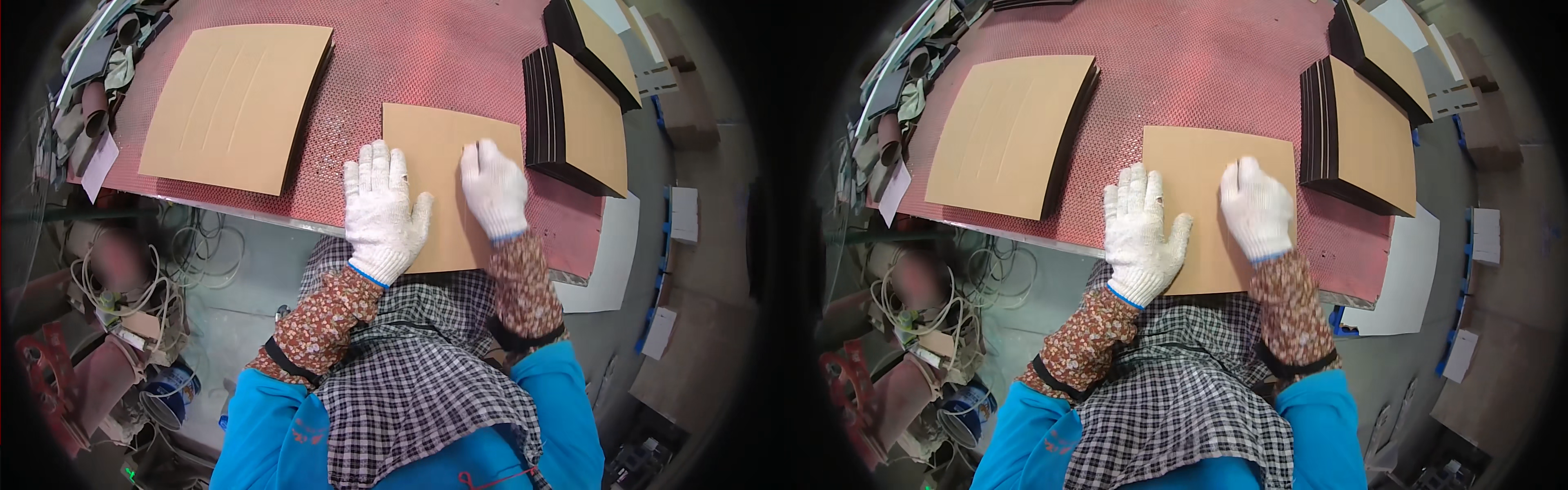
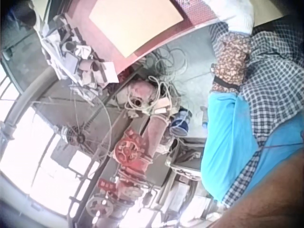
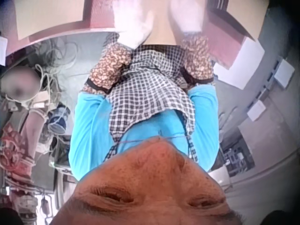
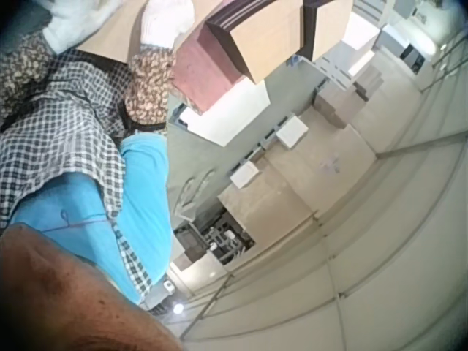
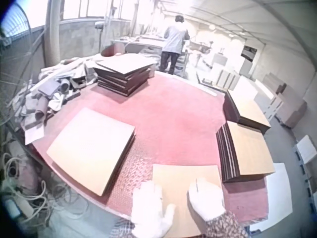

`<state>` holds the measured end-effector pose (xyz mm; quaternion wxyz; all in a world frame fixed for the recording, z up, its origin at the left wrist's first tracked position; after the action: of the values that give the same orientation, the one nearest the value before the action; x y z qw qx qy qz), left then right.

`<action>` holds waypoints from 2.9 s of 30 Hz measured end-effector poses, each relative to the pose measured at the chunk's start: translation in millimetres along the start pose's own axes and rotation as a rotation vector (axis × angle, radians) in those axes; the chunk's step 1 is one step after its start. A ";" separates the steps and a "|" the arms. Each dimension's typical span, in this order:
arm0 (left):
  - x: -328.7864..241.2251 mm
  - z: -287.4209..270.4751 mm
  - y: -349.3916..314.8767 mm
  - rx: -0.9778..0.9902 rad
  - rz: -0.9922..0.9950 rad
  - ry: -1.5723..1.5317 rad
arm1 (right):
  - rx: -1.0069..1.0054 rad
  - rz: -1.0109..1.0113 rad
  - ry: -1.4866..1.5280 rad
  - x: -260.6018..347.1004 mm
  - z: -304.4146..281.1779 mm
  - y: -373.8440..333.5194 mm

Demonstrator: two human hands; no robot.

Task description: The person is using a sanding block to smooth the edges and surfaces of square cardboard sheets at a workbench.

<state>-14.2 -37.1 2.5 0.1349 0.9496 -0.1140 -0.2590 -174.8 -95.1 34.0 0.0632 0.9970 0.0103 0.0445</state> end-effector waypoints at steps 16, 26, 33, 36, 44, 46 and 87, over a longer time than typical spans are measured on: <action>4.0 -0.5 -2.8 -0.023 -0.007 0.022 | 0.240 0.179 0.098 -9.1 -15.9 -127.2; 4.8 1.4 -1.3 -0.079 0.005 0.022 | 0.124 0.163 0.222 20.0 -15.1 -129.4; 2.3 -1.7 -1.4 -0.065 -0.003 0.022 | 0.179 0.153 0.088 23.1 -0.5 -74.1; 2.0 0.3 -1.3 -0.055 -0.004 0.017 | 0.112 0.020 0.015 26.5 15.3 -17.0; 5.0 1.3 -1.0 -0.083 -0.006 0.019 | 0.105 0.143 0.130 24.4 20.2 29.6; 4.8 4.9 -3.3 -0.090 0.002 0.011 | 0.162 0.165 0.119 18.6 18.0 20.6; 207.8 -205.6 13.8 -0.242 -0.199 0.342 | 0.052 0.070 1.153 171.5 -26.2 -47.3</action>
<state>265.7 -69.0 81.6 0.2389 0.9631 0.0364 -0.1181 -7.1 -40.5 68.9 0.0216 0.8125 0.0113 0.5825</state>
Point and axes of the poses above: each hand's wrist, its own y-axis towards the middle knuckle, its own z-axis out of the palm, x = y × z, the point moved 8 cm from there along y, towards the middle knuckle, and after that the axes turned 8 degrees about z, right-handed, at the moved point
